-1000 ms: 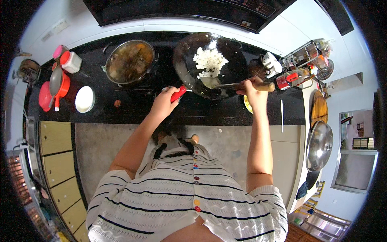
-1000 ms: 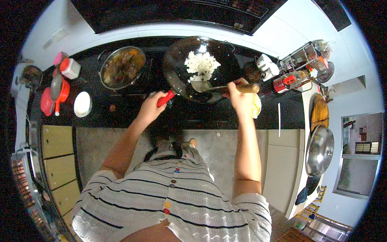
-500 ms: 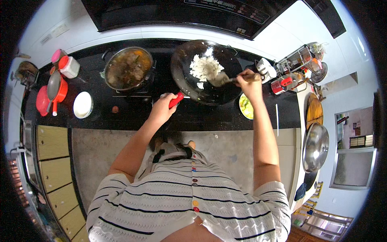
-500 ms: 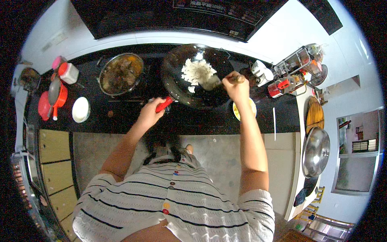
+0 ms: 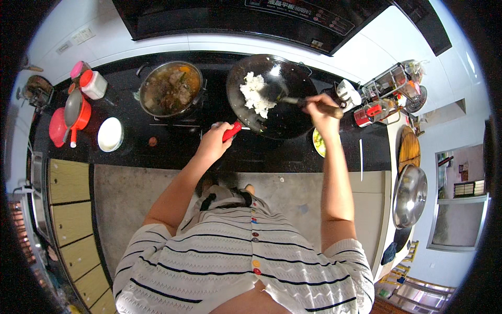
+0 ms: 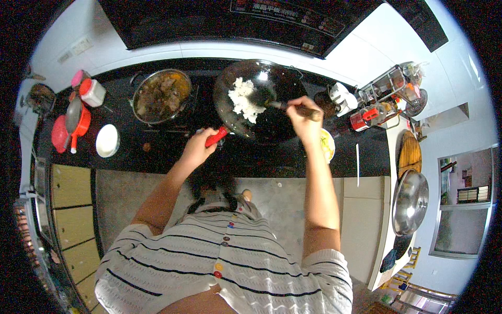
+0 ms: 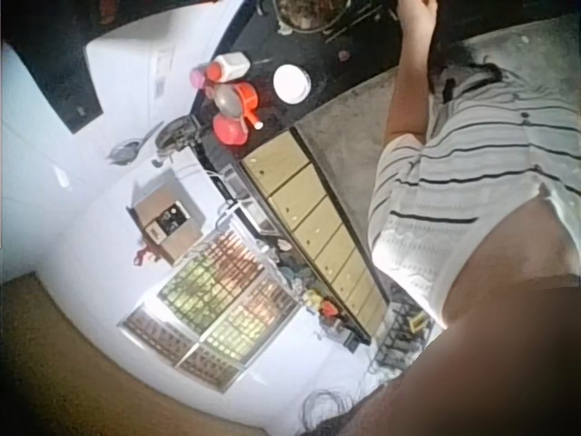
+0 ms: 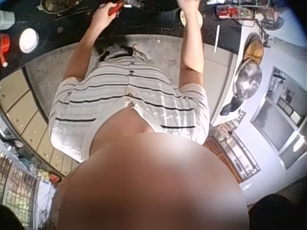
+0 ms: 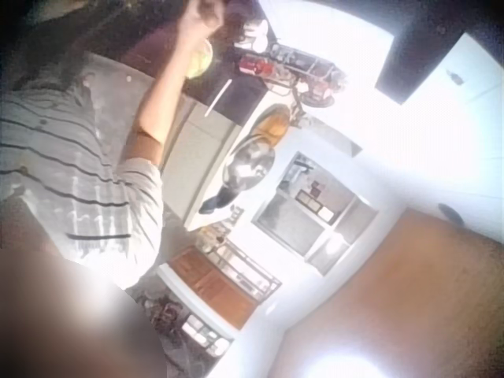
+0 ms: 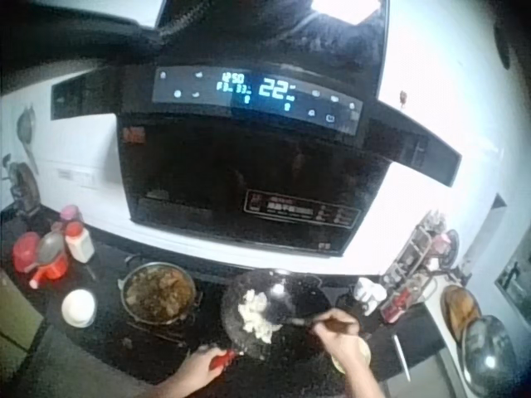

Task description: The person stirs white rice in a wok on a gas stove using a spatula. After cooking, the person moves to the sink, washes a white bowl and a metal bowl with a sponge under running water, and places the clean white bowl into a cabinet.

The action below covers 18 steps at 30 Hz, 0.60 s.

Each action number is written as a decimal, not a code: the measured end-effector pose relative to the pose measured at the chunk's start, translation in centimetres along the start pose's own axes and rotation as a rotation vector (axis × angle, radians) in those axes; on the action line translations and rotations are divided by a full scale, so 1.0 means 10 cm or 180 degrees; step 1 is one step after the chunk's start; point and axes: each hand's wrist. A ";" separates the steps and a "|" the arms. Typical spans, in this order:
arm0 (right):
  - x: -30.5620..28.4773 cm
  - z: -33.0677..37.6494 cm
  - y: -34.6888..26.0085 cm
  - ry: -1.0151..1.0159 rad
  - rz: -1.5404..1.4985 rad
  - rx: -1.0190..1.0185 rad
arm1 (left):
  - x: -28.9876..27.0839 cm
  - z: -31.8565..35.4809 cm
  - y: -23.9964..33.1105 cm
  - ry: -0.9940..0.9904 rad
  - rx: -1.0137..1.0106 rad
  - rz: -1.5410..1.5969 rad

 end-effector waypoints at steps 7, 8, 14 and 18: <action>0.15 -0.05 0.22 0.0495 -0.0753 0.0406 | -0.01 0.07 -0.04 0.0138 0.0012 0.0017; 0.11 -0.04 0.04 0.0575 -0.0706 0.0493 | -0.02 0.06 -0.04 0.0130 -0.0006 0.0012; 0.43 0.23 0.40 0.0490 -0.1179 0.0513 | -0.04 0.00 0.09 0.0009 0.0006 0.0007; 0.20 0.13 0.03 0.0487 -0.1006 0.0527 | -0.05 0.07 0.03 0.0080 0.0056 -0.0004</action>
Point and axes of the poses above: each hand's wrist, its own z-axis away from the middle knuckle, its own x-axis out of the palm, y = z × x, and after that the axes turned 7 degrees about -y, right-handed
